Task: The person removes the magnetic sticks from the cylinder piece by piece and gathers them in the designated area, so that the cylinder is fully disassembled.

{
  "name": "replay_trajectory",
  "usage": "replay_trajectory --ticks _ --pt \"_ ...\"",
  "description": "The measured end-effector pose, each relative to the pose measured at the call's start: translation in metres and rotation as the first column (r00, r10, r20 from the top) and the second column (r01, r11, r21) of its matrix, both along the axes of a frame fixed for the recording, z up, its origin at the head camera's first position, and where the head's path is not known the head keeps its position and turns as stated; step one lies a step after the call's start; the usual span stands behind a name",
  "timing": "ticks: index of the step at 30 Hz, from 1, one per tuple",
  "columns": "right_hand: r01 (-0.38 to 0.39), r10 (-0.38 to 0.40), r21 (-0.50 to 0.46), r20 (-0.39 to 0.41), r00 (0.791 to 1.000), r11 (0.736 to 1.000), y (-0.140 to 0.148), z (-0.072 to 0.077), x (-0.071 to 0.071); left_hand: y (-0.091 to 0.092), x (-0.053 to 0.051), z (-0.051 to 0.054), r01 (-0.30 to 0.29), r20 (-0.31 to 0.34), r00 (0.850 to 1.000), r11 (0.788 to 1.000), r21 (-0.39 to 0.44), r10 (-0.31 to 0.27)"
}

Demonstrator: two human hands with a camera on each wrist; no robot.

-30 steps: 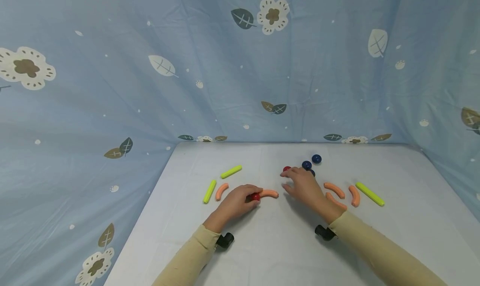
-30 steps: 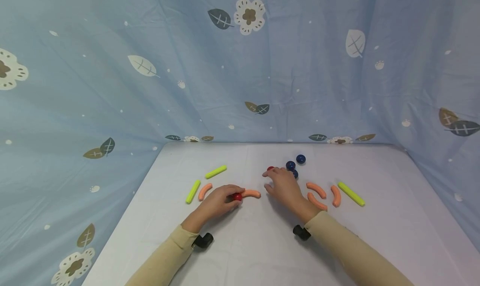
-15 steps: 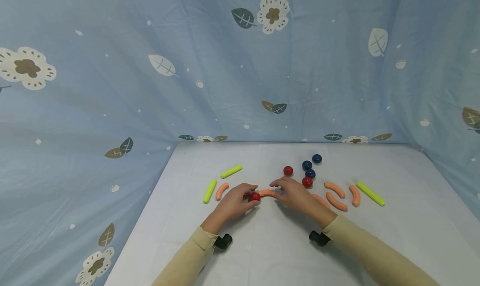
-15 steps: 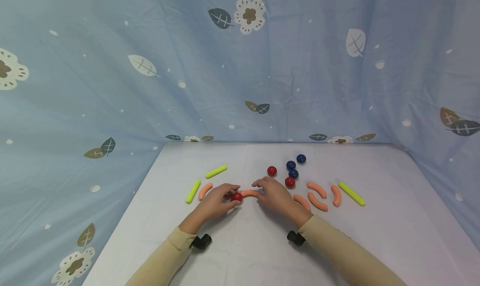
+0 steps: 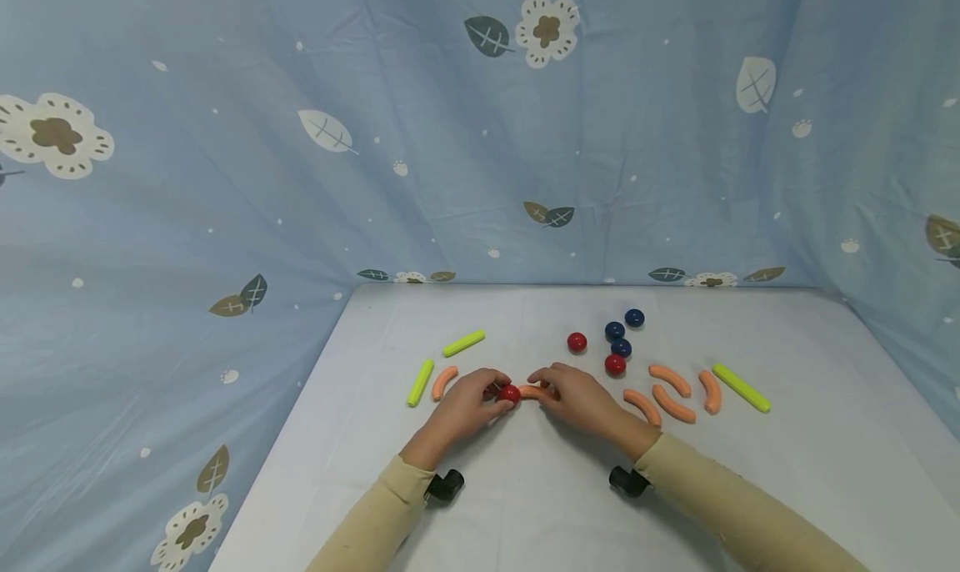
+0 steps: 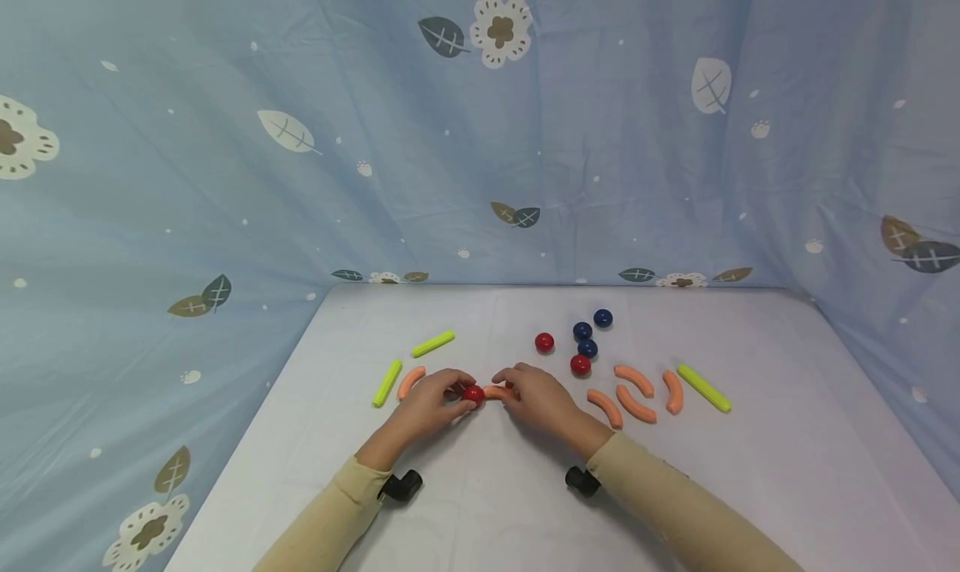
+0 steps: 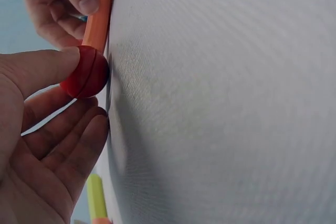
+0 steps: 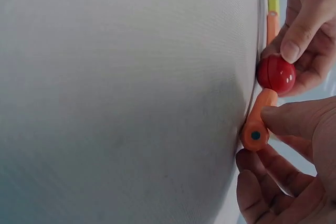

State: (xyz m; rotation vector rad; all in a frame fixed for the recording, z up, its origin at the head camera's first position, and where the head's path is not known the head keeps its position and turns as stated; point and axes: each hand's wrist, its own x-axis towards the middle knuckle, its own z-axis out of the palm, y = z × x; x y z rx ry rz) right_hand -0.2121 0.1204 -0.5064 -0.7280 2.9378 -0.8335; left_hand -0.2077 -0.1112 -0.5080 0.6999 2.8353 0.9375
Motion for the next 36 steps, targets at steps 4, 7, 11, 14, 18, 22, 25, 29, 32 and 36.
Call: replay_trajectory --ticks 4,7,11,14,18,22,25,29,32,36 --pt "-0.004 0.004 0.004 -0.015 1.0 1.0 0.0 -0.001 0.002 -0.001 0.0 0.0 0.022 -0.017 1.0 1.0 0.009 -0.022" --pt "-0.007 0.007 0.007 -0.025 1.0 1.0 -0.001 -0.002 0.004 0.0 -0.001 -0.001 0.031 -0.034 0.999 0.999 0.013 -0.031" --pt "-0.001 0.001 0.002 -0.023 1.0 1.0 -0.002 -0.003 0.005 0.0 -0.001 -0.001 0.032 -0.048 0.998 0.999 0.004 -0.032" --pt "0.012 -0.012 -0.003 -0.018 1.0 1.0 -0.002 -0.003 0.006 0.001 -0.001 -0.001 0.035 -0.054 0.998 0.999 -0.007 -0.035" --pt "0.03 -0.03 -0.001 -0.012 0.999 1.0 -0.001 -0.002 0.009 0.002 -0.001 0.0 0.032 -0.058 0.998 0.999 -0.014 -0.033" --pt "0.057 -0.057 0.003 -0.009 0.998 0.998 0.003 0.001 0.013 0.001 -0.002 0.0 0.022 -0.055 0.998 1.0 -0.011 -0.023" --pt "0.076 -0.076 -0.006 -0.008 0.997 0.997 0.011 0.003 0.018 0.001 -0.002 0.0 0.016 -0.048 0.999 1.0 -0.017 -0.017" --pt "0.082 -0.082 -0.012 -0.016 0.996 0.997 0.026 0.003 0.023 0.001 -0.002 0.0 0.009 -0.042 0.999 1.0 -0.026 -0.01" --pt "0.101 -0.101 0.004 -0.015 0.995 0.995 0.037 0.005 0.027 0.001 -0.002 -0.001 0.007 -0.042 0.999 1.0 -0.022 -0.008" --pt "0.138 -0.138 0.029 -0.013 0.99 0.99 0.053 0.008 0.034 0.001 -0.001 0.0 0.011 -0.041 0.999 1.0 -0.016 -0.012"
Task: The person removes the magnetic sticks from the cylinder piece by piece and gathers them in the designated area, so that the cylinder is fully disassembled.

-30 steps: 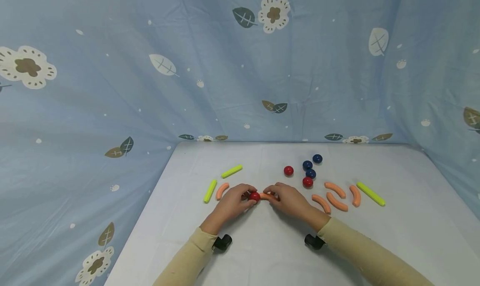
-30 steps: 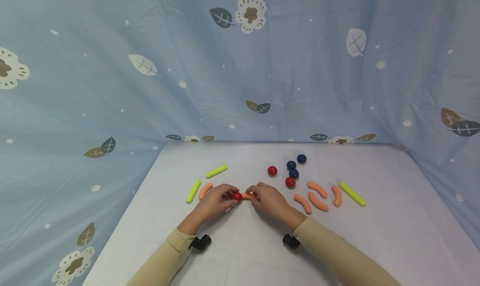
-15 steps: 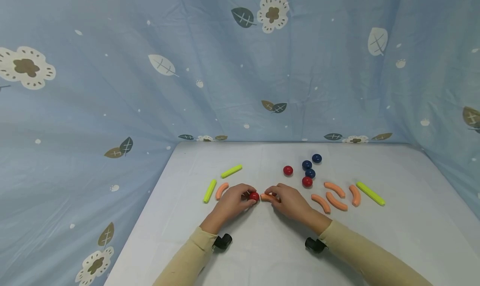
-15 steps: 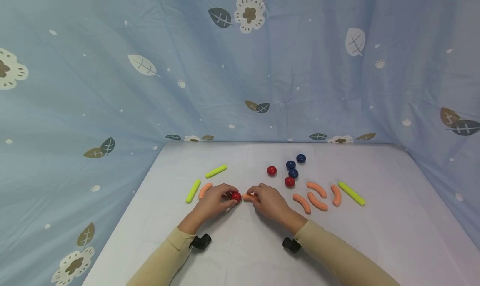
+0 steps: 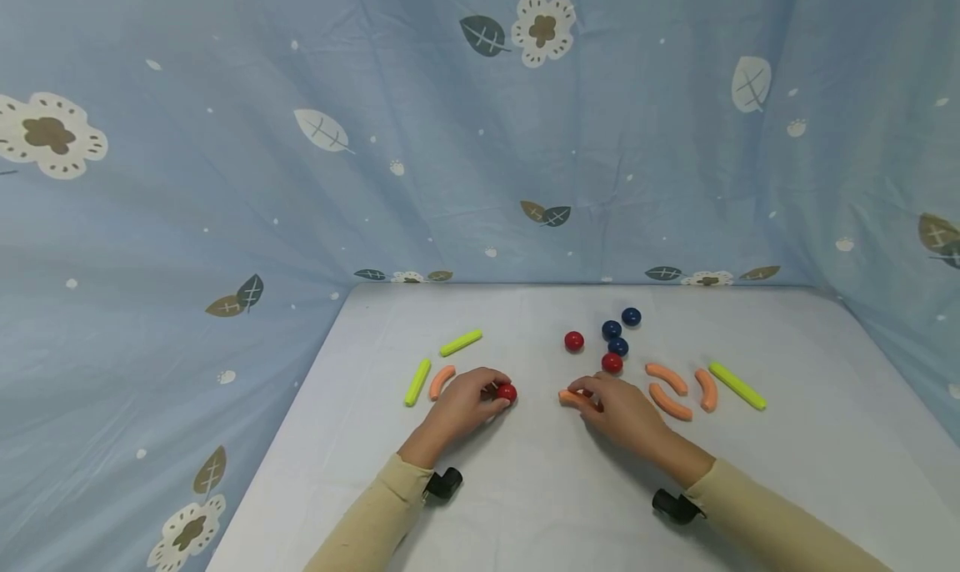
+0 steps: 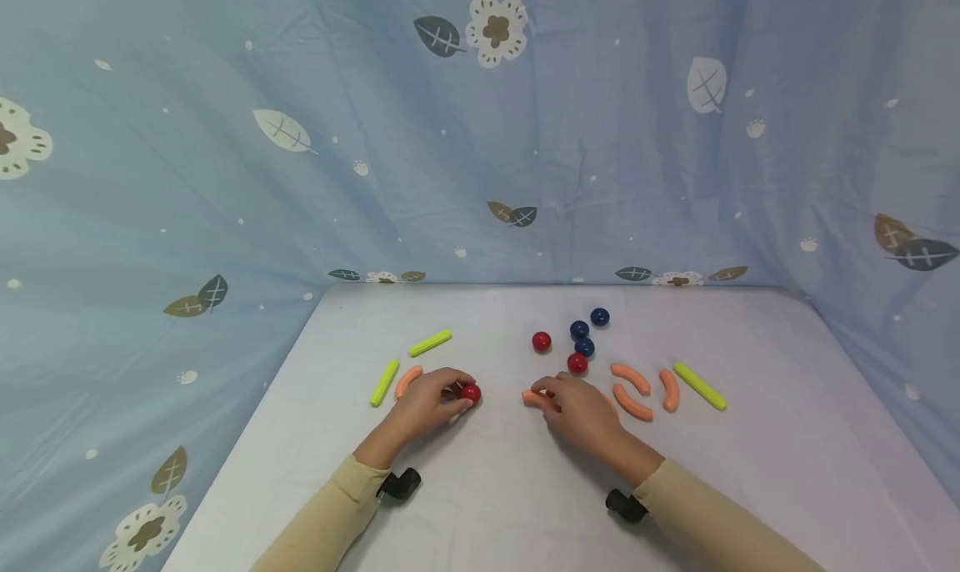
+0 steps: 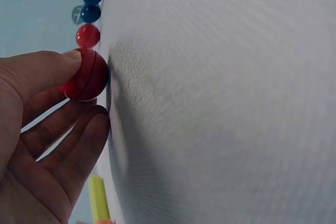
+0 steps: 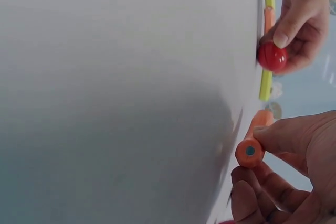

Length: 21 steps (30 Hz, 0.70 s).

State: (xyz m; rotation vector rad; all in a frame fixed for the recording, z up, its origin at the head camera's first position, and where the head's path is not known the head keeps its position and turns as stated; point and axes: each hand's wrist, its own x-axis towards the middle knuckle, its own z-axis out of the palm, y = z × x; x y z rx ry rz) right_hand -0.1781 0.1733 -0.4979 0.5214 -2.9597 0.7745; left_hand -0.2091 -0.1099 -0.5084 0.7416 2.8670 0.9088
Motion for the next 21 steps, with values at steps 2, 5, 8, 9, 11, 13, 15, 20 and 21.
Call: replay_trajectory --ticks 2,5,8,9,11,13,15,20,21 --pt "0.011 -0.011 0.0 0.007 1.0 1.0 0.007 0.002 0.003 0.0 0.0 0.001 -0.002 0.003 1.0 1.0 -0.003 0.002" --pt "0.018 -0.018 -0.001 0.008 1.0 1.0 0.017 0.003 0.008 0.0 0.001 0.002 0.0 0.008 1.0 1.0 -0.008 0.0" --pt "0.025 -0.025 0.005 0.008 1.0 1.0 0.026 0.003 0.012 0.001 0.001 0.002 -0.002 0.008 1.0 1.0 -0.012 0.002" --pt "0.027 -0.027 0.01 0.005 1.0 1.0 0.028 0.003 0.014 0.001 0.001 0.002 -0.004 0.008 1.0 1.0 -0.015 0.004" --pt "0.038 -0.038 0.028 0.004 0.999 0.999 0.032 0.002 0.016 0.001 0.001 0.002 -0.007 0.009 1.0 1.0 -0.018 0.007" --pt "0.047 -0.047 0.044 0.013 0.999 0.998 0.035 0.001 0.019 0.001 0.001 0.001 -0.008 0.01 1.0 1.0 -0.018 0.008" --pt "0.049 -0.049 0.061 0.005 0.999 0.997 0.038 -0.001 0.021 0.001 0.001 0.001 -0.01 0.013 1.0 1.0 -0.019 0.01" --pt "0.035 -0.03 0.09 -0.061 0.998 0.995 0.042 -0.006 0.024 0.0 0.001 0.001 -0.007 0.016 1.0 1.0 -0.008 0.007" --pt "0.035 -0.028 0.095 -0.068 0.997 0.995 0.042 -0.007 0.024 0.0 0.001 0.001 -0.007 0.016 1.0 1.0 -0.007 0.007"
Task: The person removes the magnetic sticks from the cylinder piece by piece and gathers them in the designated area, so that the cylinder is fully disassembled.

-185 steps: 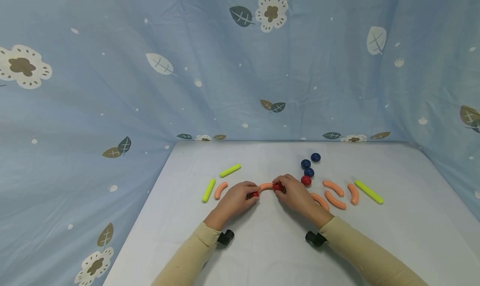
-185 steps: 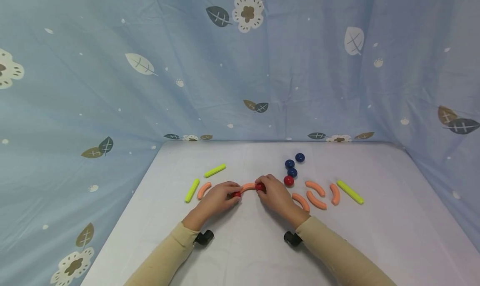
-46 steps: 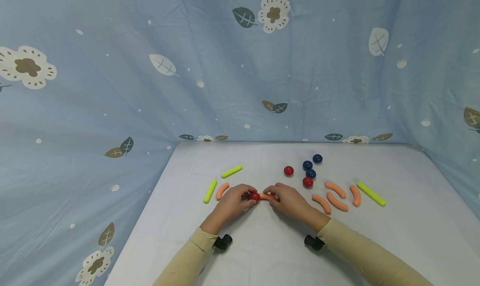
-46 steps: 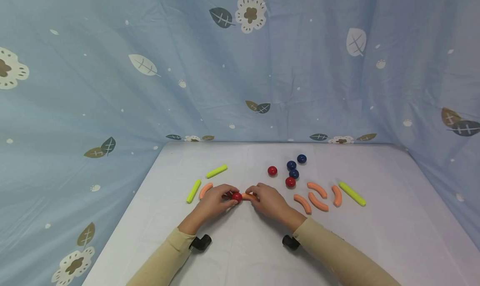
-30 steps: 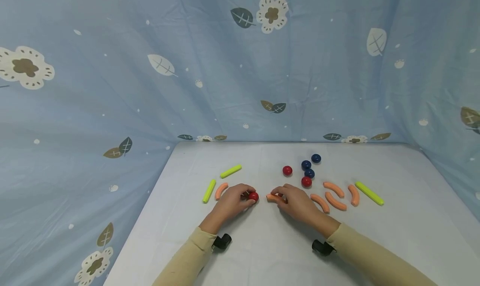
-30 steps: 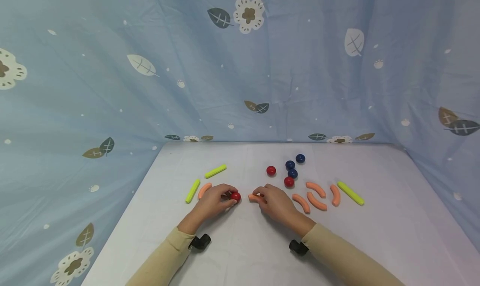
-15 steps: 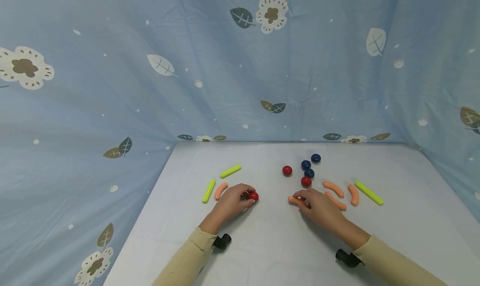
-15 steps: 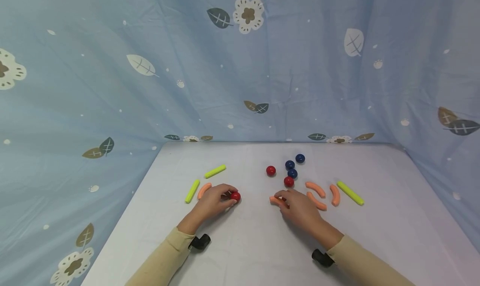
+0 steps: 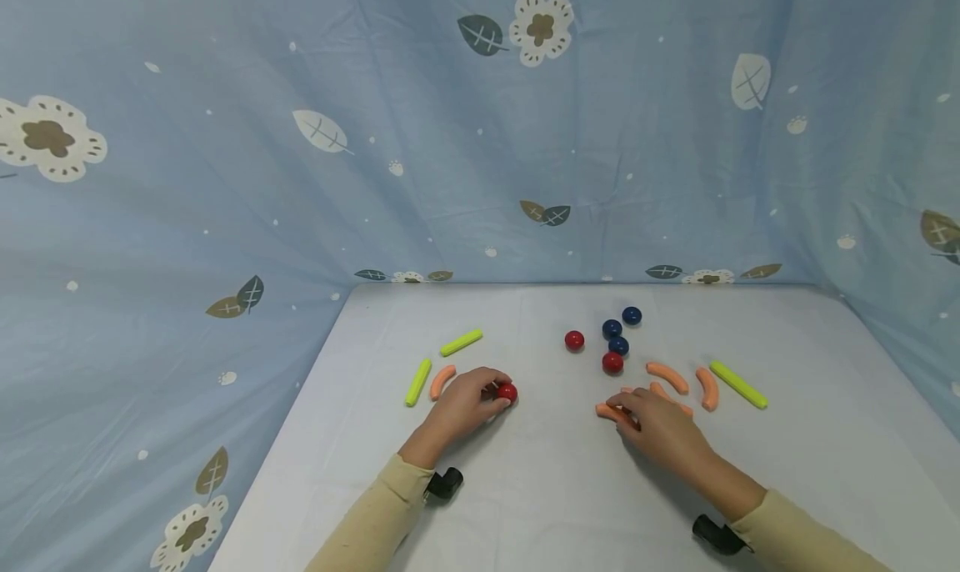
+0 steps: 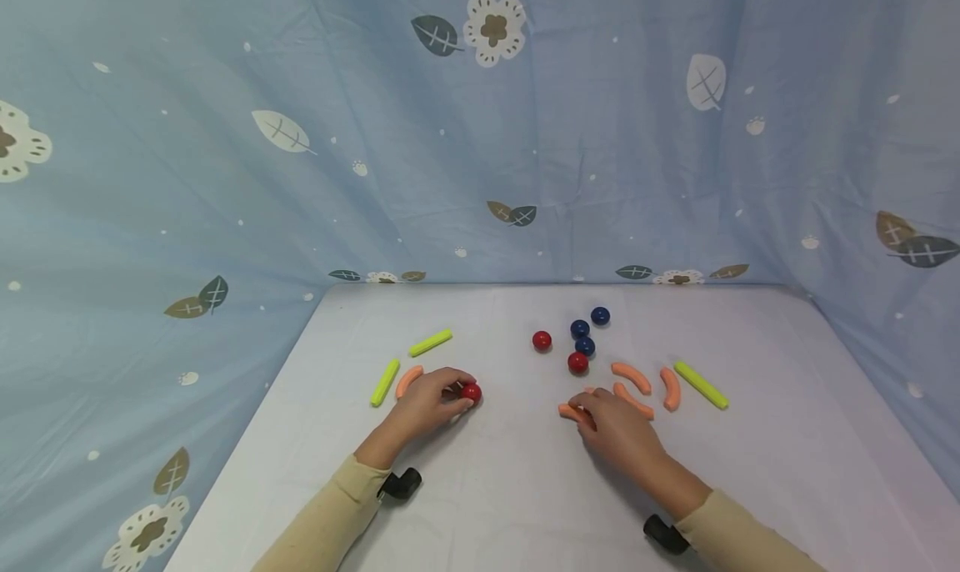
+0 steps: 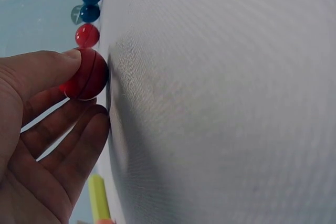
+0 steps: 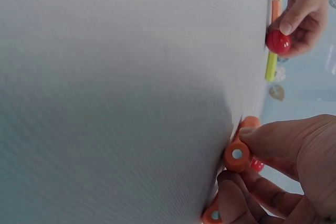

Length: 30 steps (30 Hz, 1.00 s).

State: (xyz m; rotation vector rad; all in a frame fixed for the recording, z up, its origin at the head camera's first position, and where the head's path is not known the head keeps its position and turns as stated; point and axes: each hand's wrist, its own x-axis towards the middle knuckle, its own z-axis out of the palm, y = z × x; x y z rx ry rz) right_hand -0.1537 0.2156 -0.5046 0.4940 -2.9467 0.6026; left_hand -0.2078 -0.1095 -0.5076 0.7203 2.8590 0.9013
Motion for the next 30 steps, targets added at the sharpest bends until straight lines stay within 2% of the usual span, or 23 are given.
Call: replay_trajectory --ticks 6,13,19,24,30 --pt "0.005 -0.005 0.024 -0.015 1.0 1.0 0.001 -0.002 0.001 0.0 0.0 0.0 -0.006 0.002 1.0 1.0 0.002 0.006" --pt "0.025 -0.022 0.027 -0.104 0.994 0.999 -0.003 0.002 0.001 0.001 -0.001 0.001 -0.006 0.008 1.0 1.0 0.002 0.006" --pt "0.016 -0.019 -0.036 -0.068 0.998 0.999 -0.012 0.009 0.0 0.0 -0.003 0.001 -0.012 0.015 1.0 1.0 0.0 0.012" --pt "-0.001 -0.003 -0.095 -0.042 0.999 0.995 -0.021 0.007 -0.002 -0.003 -0.009 0.001 -0.02 -0.029 0.999 1.0 0.004 0.02" --pt "-0.036 0.034 -0.092 -0.025 0.999 0.995 -0.034 0.003 -0.001 -0.008 -0.016 0.004 -0.068 -0.073 0.995 0.998 0.0 0.068"
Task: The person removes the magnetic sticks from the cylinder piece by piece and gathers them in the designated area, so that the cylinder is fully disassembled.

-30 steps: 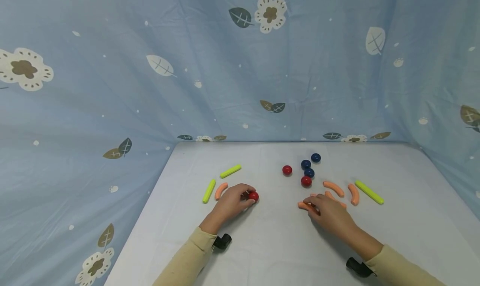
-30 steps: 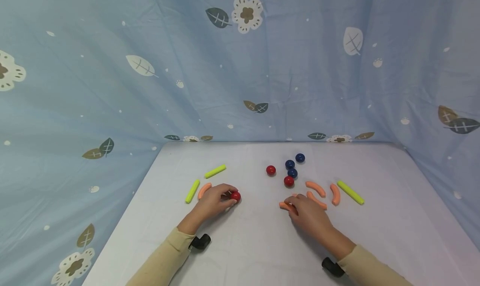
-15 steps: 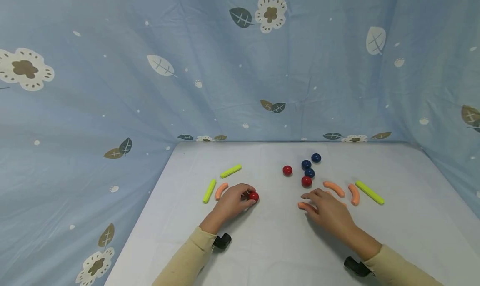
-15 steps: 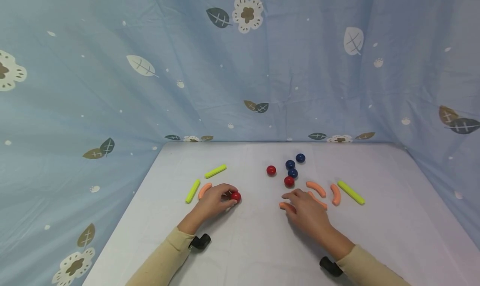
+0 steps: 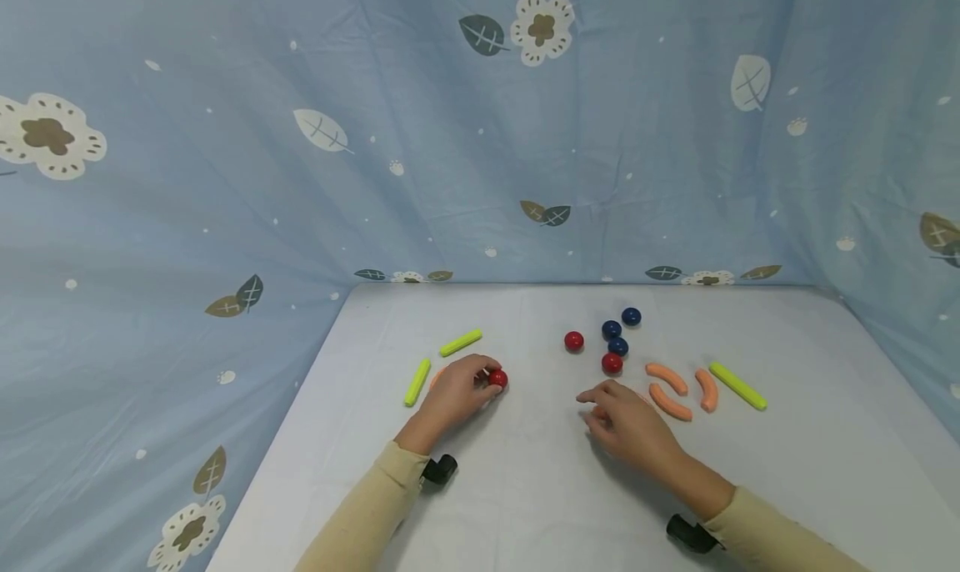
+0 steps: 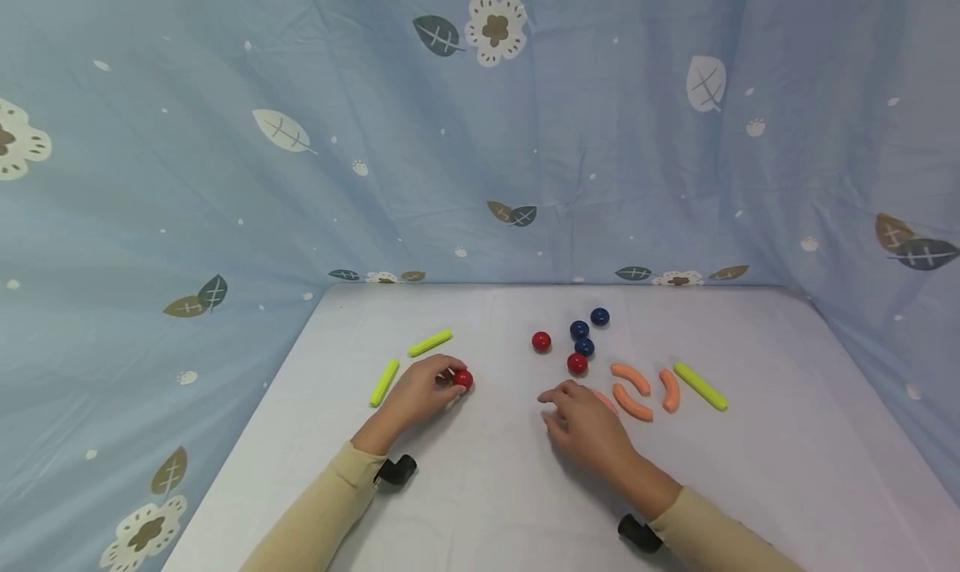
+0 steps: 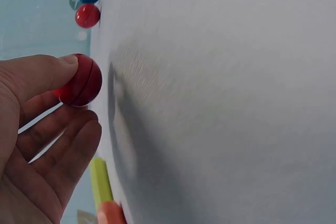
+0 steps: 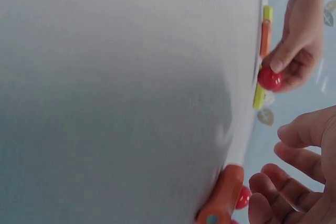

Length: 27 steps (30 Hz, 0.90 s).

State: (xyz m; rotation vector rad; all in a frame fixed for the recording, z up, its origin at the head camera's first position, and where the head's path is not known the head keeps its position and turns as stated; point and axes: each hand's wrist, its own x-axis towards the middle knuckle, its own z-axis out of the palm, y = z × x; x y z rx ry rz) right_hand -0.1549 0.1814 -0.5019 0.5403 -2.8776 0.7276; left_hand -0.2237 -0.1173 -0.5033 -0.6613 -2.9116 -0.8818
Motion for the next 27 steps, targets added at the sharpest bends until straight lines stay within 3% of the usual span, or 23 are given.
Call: replay_trajectory --ticks 6,12,22,27 --pt "-0.069 0.068 -0.023 -0.025 0.997 0.997 -0.013 -0.004 0.002 -0.004 -0.011 0.005 -0.061 -0.028 0.998 0.998 -0.022 0.061" --pt "-0.142 0.142 -0.06 -0.008 0.99 0.988 -0.023 -0.005 0.004 -0.009 -0.025 0.002 -0.1 -0.065 0.993 0.995 -0.023 0.098" --pt "-0.168 0.172 -0.055 0.083 0.982 0.984 -0.041 -0.005 0.007 -0.015 -0.04 0.0 -0.167 -0.175 0.973 0.984 -0.069 0.153" --pt "-0.175 0.182 -0.065 0.104 0.978 0.982 -0.046 -0.005 0.007 -0.016 -0.042 -0.002 -0.191 -0.169 0.97 0.979 -0.067 0.177"
